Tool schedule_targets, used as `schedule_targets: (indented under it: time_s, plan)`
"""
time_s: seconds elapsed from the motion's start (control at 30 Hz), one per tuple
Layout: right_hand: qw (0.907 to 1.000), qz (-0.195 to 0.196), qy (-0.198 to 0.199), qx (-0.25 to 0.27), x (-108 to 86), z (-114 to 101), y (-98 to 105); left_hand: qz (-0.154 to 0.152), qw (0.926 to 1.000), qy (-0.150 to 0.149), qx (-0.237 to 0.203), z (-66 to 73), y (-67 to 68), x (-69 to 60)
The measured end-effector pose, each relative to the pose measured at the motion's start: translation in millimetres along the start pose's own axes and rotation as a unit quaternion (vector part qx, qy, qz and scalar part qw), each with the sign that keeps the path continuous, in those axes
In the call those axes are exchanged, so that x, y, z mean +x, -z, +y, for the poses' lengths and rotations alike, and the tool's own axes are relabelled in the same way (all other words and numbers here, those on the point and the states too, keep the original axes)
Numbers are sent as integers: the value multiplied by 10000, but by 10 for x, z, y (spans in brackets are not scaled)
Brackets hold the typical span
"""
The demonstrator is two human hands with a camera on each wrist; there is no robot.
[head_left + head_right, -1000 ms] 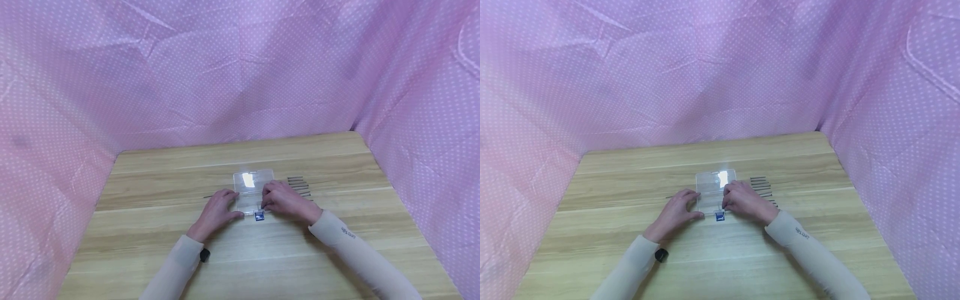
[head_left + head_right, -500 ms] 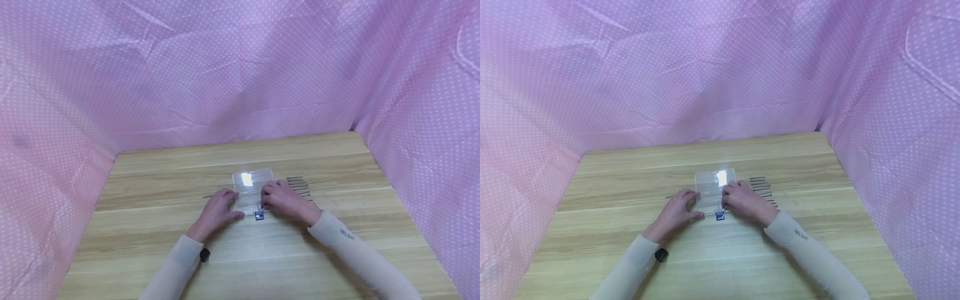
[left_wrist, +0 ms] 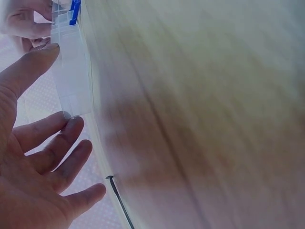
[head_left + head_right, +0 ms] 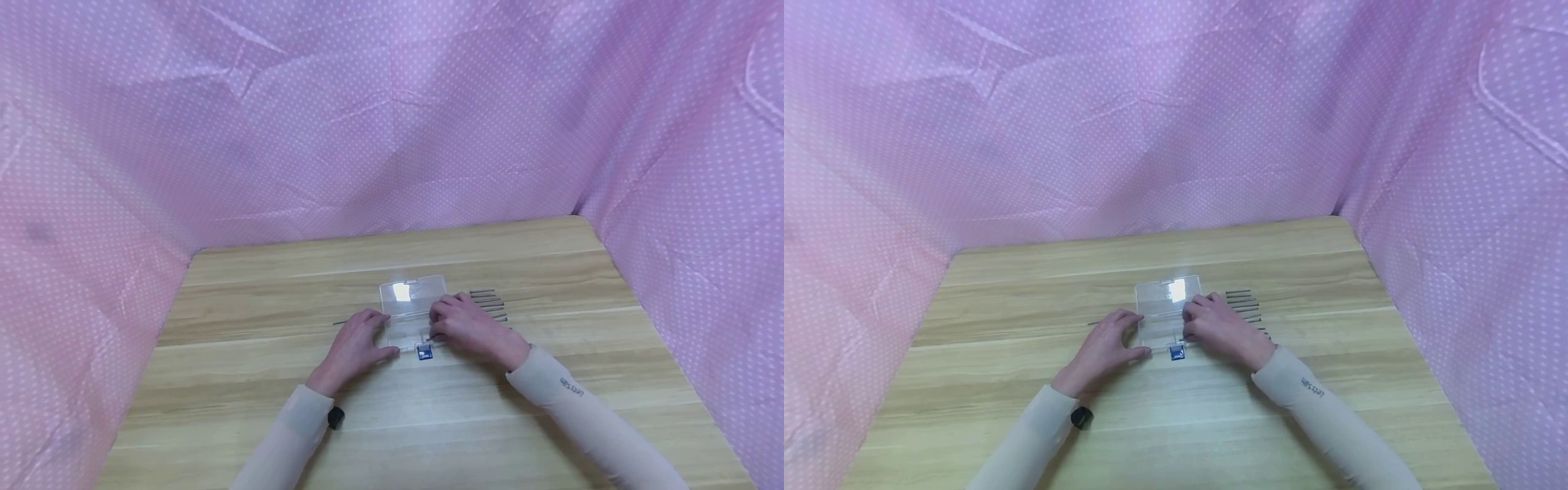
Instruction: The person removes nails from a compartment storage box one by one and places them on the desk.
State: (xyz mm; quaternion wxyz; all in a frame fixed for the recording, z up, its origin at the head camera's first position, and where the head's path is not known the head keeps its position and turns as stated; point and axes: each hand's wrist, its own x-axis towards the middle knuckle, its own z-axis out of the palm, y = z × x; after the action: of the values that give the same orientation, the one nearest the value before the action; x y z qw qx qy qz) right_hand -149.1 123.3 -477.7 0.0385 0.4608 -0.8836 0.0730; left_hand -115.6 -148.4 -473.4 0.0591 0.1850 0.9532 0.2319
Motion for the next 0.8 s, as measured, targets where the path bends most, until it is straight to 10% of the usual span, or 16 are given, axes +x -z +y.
schedule_targets:
  time_s: [0.43, 0.8]
  plan:
    - [9991, -104, 175, -381, 30, -5, 14, -43, 10000, 68, 34, 5, 3, 9]
    - [9997, -18, 4, 259, -36, 14, 35, -42, 9999, 114, -54, -3, -8, 25]
